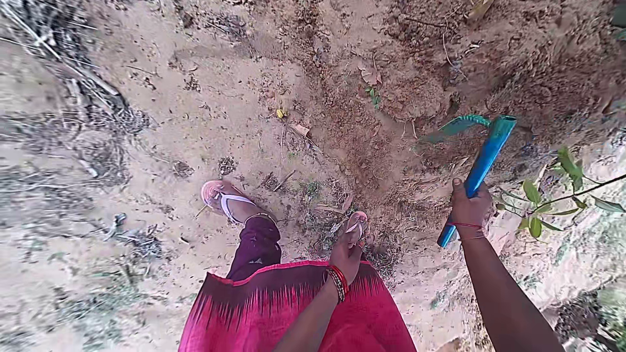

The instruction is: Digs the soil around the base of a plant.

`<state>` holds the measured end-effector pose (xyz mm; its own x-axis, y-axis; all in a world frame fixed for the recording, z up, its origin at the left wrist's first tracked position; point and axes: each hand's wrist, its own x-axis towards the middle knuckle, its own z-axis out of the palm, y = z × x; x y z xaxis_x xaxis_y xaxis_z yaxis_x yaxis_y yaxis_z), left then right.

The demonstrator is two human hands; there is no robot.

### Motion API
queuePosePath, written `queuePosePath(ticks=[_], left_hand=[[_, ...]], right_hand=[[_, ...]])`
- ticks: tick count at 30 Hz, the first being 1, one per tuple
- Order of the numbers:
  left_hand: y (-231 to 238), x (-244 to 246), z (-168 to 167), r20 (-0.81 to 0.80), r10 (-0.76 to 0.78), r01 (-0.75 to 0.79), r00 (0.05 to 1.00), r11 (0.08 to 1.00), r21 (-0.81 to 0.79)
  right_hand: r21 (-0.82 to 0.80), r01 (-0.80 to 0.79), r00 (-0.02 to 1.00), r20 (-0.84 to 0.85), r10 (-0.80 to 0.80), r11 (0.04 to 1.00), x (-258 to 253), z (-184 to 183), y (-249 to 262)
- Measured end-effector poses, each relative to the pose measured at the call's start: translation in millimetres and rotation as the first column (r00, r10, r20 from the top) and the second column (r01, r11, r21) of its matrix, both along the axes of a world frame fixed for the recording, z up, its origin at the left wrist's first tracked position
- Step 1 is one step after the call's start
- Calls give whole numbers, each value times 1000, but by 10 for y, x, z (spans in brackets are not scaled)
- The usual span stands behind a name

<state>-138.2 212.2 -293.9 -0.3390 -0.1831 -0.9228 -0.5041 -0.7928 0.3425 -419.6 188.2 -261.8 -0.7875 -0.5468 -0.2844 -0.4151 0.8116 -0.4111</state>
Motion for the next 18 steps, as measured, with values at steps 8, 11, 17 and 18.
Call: queuePosePath(ticks=[8,11,17,18], left_hand=[[486,16,-91,69,-15,11,998,998,56],[625,66,-116,83,-77,66,994,990,124],[751,111,-174,89,-174,159,981,975,153],[740,94,-202,89,-184,169,979,974,149]], right_hand=[[-214,-437,892,21,452,873,474,-665,-621],[314,-272,948,249,198,910,403,-1461,-16],[679,-202,936,345,-65,706,118,-2234,853],[681,-266,935,355,9,682,89,-2192,768]])
